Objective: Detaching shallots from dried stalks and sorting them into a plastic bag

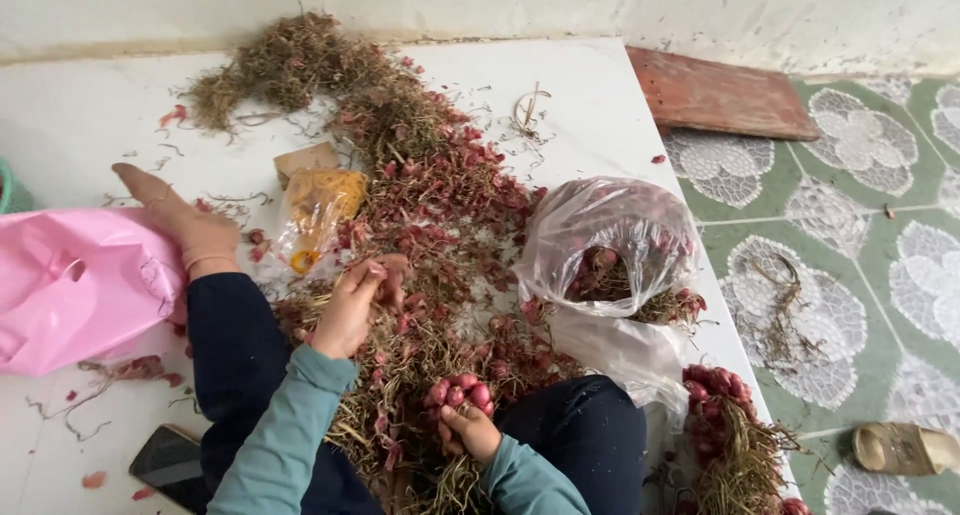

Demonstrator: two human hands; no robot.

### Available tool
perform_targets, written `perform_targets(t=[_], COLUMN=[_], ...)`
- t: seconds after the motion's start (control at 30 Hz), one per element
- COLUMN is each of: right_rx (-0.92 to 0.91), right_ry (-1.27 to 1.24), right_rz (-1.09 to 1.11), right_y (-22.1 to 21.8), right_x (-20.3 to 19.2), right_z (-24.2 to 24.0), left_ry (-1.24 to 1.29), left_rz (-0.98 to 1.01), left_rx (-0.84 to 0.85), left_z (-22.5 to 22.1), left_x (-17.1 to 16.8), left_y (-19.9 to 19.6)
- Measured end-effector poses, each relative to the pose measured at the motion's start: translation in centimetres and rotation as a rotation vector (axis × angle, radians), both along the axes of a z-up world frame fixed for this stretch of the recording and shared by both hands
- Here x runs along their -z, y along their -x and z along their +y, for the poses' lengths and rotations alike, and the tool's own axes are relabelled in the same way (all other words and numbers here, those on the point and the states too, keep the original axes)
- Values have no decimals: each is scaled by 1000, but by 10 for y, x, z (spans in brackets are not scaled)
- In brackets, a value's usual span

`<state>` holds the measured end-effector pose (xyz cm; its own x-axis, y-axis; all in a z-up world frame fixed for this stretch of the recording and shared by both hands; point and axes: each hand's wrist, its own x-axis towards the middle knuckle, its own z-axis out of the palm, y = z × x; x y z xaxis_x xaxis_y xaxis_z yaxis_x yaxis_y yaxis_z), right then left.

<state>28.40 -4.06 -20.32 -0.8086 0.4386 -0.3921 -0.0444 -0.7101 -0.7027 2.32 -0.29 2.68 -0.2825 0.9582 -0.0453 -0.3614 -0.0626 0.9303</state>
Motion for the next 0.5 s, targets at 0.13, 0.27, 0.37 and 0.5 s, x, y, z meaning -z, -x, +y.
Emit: perform_targets(t=[0.13, 0.27, 0.37, 0.5], right_rx=[2, 188, 258, 274], right_ry=[25, -174, -46, -164], right_rz=[55, 82, 29, -78], right_y=[-3, -2, -2, 0], right_x=[-15, -44, -50, -1], right_z=[2, 4, 2, -3], left_ry=[83, 235, 278, 166], left_rz=[-52, 8, 244, 1083], left_rx=[54, 21, 21, -112], left_z=[-24, -50, -63, -69], left_x=[17, 50, 93, 141], left_y=[-6, -33, -58, -91])
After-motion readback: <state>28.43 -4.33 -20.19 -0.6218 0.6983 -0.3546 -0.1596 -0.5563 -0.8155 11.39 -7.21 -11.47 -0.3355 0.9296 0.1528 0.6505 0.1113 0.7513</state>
